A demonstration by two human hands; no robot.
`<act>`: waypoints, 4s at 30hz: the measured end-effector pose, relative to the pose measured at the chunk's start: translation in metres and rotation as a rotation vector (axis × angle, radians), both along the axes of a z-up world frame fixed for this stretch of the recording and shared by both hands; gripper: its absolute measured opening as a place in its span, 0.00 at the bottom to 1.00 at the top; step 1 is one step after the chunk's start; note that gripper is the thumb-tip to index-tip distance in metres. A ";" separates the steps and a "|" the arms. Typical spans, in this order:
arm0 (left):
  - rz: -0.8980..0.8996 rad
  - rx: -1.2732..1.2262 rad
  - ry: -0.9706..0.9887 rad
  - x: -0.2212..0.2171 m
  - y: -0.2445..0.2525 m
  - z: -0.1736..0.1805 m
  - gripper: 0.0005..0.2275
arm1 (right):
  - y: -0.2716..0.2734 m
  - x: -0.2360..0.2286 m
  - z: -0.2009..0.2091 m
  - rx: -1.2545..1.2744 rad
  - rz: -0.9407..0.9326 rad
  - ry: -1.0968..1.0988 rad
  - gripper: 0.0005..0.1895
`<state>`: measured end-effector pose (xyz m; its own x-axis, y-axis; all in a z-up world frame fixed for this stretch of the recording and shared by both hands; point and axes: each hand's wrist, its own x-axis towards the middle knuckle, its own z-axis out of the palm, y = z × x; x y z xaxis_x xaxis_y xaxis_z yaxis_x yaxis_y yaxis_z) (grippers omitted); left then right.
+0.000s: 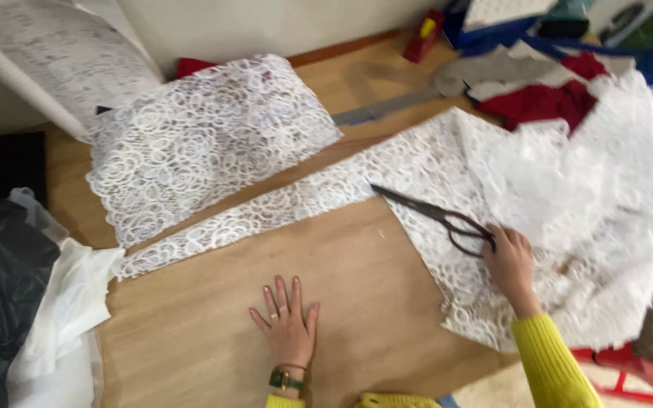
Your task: The person measures and marks a white lace fabric on a wooden table using a ruler and a blue pen. They then use scissors to cut the lace along the marked lines, separating a rectangular piece from the main fabric. The person handles the cut pieces and the remaining fabric on the table.
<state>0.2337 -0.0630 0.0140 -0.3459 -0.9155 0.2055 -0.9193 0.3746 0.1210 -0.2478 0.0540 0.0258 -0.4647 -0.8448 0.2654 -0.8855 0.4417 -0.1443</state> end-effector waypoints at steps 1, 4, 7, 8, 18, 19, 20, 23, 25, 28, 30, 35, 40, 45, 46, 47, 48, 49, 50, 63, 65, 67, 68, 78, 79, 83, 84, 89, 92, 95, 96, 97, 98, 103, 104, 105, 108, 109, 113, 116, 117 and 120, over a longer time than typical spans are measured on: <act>0.003 -0.026 0.003 -0.001 0.000 0.000 0.32 | -0.006 -0.003 -0.002 -0.003 0.021 -0.027 0.27; 0.004 0.004 -0.022 0.000 -0.003 -0.010 0.33 | -0.024 0.000 0.012 0.085 -0.006 -0.099 0.30; 0.044 0.213 -0.033 -0.007 -0.004 -0.008 0.34 | -0.032 -0.005 0.010 0.179 -0.034 -0.129 0.30; 0.087 0.361 -0.016 -0.013 -0.005 -0.004 0.34 | -0.033 -0.011 0.005 0.175 -0.016 -0.112 0.30; -0.095 0.359 0.330 -0.252 0.036 0.017 0.31 | 0.031 -0.005 0.040 0.049 -0.016 -0.221 0.17; -0.099 0.354 0.282 -0.275 0.037 0.018 0.29 | 0.043 -0.006 0.054 0.015 -0.037 -0.383 0.14; -0.102 0.349 0.234 -0.297 0.038 0.020 0.27 | 0.054 -0.006 0.068 -0.020 -0.058 -0.545 0.11; -0.144 -0.022 0.229 -0.313 0.034 -0.002 0.14 | 0.087 -0.035 0.082 -0.204 -0.114 -0.628 0.12; -0.056 -0.026 0.254 -0.285 0.014 -0.010 0.10 | 0.106 -0.057 0.095 -0.238 -0.167 -0.659 0.15; 0.107 -0.071 0.312 -0.195 -0.031 -0.043 0.04 | 0.131 -0.086 0.091 -0.207 -0.352 -0.716 0.19; 0.193 -0.119 0.347 -0.114 -0.066 -0.051 0.03 | 0.140 -0.105 0.086 -0.142 -0.471 -0.738 0.20; 0.574 -0.157 -0.093 0.059 -0.105 -0.004 0.28 | 0.131 -0.125 0.092 -0.127 -0.522 -0.740 0.17; 0.451 -0.204 0.085 -0.009 -0.030 0.006 0.28 | 0.082 -0.141 0.075 0.080 -0.471 -0.571 0.22; 0.245 -0.030 0.279 -0.158 0.086 0.074 0.31 | 0.028 -0.170 0.033 0.165 -0.416 -0.424 0.24; 0.130 0.005 0.290 -0.172 0.104 0.072 0.32 | 0.018 -0.175 0.031 0.137 -0.418 -0.408 0.25; 0.017 0.040 0.301 -0.185 0.122 0.070 0.36 | 0.009 -0.178 0.028 0.110 -0.418 -0.392 0.26; 0.038 0.037 0.301 -0.185 0.134 0.066 0.36 | 0.003 -0.187 0.020 0.114 -0.397 -0.391 0.26; -0.090 0.068 0.165 -0.186 0.145 0.063 0.37 | -0.001 -0.195 0.012 0.111 -0.367 -0.268 0.27; -0.218 0.101 0.028 -0.187 0.157 0.060 0.38 | -0.006 -0.205 0.004 0.105 -0.334 -0.144 0.29; -0.204 0.117 0.378 -0.115 0.199 0.066 0.10 | -0.035 -0.107 0.013 -0.260 0.039 0.113 0.31; -0.172 0.138 0.460 -0.094 0.201 0.077 0.10 | -0.048 -0.034 0.052 -0.285 0.566 -0.166 0.16; -0.170 0.113 0.520 -0.065 0.202 0.086 0.10 | -0.066 0.044 0.055 -0.181 0.611 -0.252 0.25; -0.174 0.089 0.579 -0.050 0.203 0.090 0.09 | -0.075 0.084 0.056 -0.076 0.648 -0.336 0.35; 0.194 -0.197 1.320 0.161 0.217 0.101 0.03 | -0.126 0.119 0.040 -0.018 0.783 -0.301 0.10; 0.357 -0.311 1.260 0.187 0.220 0.096 0.05 | -0.121 0.103 0.069 -0.156 0.632 -0.618 0.12; 0.159 -0.242 1.491 0.263 0.212 0.075 0.07 | -0.144 -0.057 0.029 -0.832 0.007 -1.631 0.13; 0.146 -0.230 1.493 0.276 0.206 0.070 0.07 | -0.128 -0.061 0.036 -0.845 -0.004 -1.624 0.13; -1.019 0.481 2.138 0.312 0.161 0.049 0.14 | -0.051 -0.067 0.015 -0.888 -0.683 -1.470 0.15; -0.561 0.618 2.367 0.290 0.140 0.030 0.08 | -0.018 -0.014 0.011 -0.714 -0.520 -1.209 0.24; 0.211 0.815 2.371 0.308 0.050 -0.065 0.18 | 0.000 0.002 0.001 -0.581 -0.304 -0.915 0.25; 0.206 0.834 2.367 0.280 0.031 -0.038 0.18 | 0.001 0.017 0.026 -0.587 -0.317 -0.907 0.25; 0.186 0.626 1.898 0.253 0.013 -0.010 0.09 | 0.000 0.033 0.050 -0.463 -0.243 -0.885 0.24; 0.159 0.420 1.428 0.226 -0.004 0.017 0.16 | -0.002 0.050 0.074 -0.340 -0.170 -0.861 0.24; -0.073 -0.029 0.579 0.136 -0.109 0.046 0.13 | -0.042 0.027 0.065 -0.245 0.007 -0.458 0.20; -0.121 -0.126 0.454 0.120 -0.135 0.035 0.16 | -0.054 0.008 0.042 -0.340 0.141 -0.237 0.18; -0.125 -0.127 0.454 0.103 -0.150 0.037 0.16 | -0.068 0.007 0.045 -0.343 0.137 -0.236 0.18; -0.125 -0.133 0.207 0.056 -0.194 0.037 0.19 | -0.114 -0.002 0.050 -0.313 0.151 -0.308 0.19; -0.079 -0.124 0.132 0.044 -0.208 0.036 0.21 | -0.132 -0.008 0.049 -0.183 0.049 -0.450 0.24; 0.029 -0.028 0.057 0.019 -0.249 0.039 0.25 | -0.158 0.047 0.139 -0.079 -0.066 -1.048 0.43; 0.126 -0.037 -0.072 0.017 -0.272 0.015 0.34 | -0.181 0.040 0.152 0.147 -0.022 -1.173 0.50; 0.128 -0.039 -0.074 0.026 -0.281 0.002 0.34 | -0.181 0.031 0.150 0.146 -0.019 -1.174 0.50; 0.007 -0.199 -0.247 0.045 -0.289 0.008 0.15 | -0.180 -0.004 0.155 0.070 0.007 -1.009 0.38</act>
<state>0.2783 -0.3525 0.0221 -0.4014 -0.8682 0.2918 -0.9144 0.3618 -0.1814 -0.2516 -0.1261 0.1808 -0.4397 -0.8469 -0.2991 -0.3664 0.4732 -0.8011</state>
